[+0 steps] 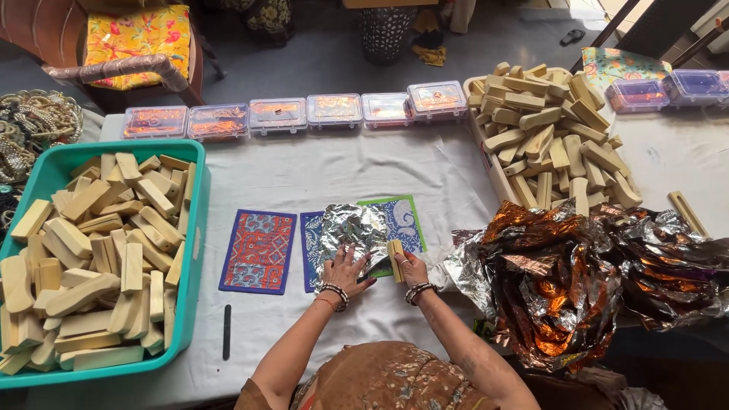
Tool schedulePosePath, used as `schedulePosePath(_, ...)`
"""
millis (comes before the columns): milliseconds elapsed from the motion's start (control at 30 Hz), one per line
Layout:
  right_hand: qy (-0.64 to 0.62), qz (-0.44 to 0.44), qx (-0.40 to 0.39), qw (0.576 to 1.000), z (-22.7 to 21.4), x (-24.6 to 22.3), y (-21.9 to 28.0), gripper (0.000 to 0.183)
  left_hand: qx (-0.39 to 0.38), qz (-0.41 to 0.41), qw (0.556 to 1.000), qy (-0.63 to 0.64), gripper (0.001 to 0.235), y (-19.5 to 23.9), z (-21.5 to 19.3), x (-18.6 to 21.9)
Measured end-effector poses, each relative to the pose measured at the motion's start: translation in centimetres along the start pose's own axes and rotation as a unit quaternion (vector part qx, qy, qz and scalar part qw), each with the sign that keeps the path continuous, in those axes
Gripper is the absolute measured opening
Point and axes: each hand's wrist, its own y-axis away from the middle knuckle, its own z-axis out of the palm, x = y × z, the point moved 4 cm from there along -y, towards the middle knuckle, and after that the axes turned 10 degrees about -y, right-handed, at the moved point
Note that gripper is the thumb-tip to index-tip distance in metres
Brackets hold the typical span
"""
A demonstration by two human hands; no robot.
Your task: The person picks up small wooden blocks from a pile and wraps them individually in shiny metallic foil. They fold the foil around each block and place the wrapped items on the table.
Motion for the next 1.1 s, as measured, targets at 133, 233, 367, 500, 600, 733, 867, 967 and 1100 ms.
schedulePosePath(133,0.001,0.012,-0.029,1.000,0.1,-0.2,0.5,0.056,0.025,-0.004,0.999,-0.048,0.080,-0.1,1.9,0.6)
schedulePosePath(233,-0.033,0.010,-0.045,0.998,-1.1,1.3,-1.4,0.051,0.104,-0.012,0.993,-0.050,0.062,-1.6,5.0,0.8)
schedulePosePath(367,-0.085,0.061,-0.062,0.993,-0.5,-0.3,-0.3,0.044,0.136,-0.031,0.988,-0.060,0.046,-1.9,4.4,1.2)
schedulePosePath(500,-0.138,0.077,-0.079,0.984,0.5,-2.4,1.6,0.040,0.085,-0.094,0.985,0.114,0.051,-2.9,1.4,0.6)
schedulePosePath(600,-0.144,0.096,-0.073,0.982,1.3,-3.8,3.0,0.039,0.223,-0.052,0.969,0.090,0.038,-7.0,4.2,-1.0)
schedulePosePath(733,-0.159,0.082,-0.073,0.981,0.3,-2.4,1.3,0.038,0.181,-0.047,0.977,0.100,0.043,-8.0,2.7,-0.3)
schedulePosePath(867,-0.095,-0.033,-0.027,0.995,1.2,-5.5,0.4,0.046,0.031,-0.004,1.000,0.002,0.058,-7.7,2.8,1.0)
schedulePosePath(967,0.009,-0.174,-0.085,0.981,5.5,-11.6,3.0,0.052,-0.026,0.024,0.999,-0.015,0.056,-5.2,0.2,2.1)
schedulePosePath(1100,0.242,-0.311,-0.172,0.903,11.5,-15.6,4.6,0.050,-0.050,0.026,0.998,0.010,0.054,-3.2,-2.5,2.5)
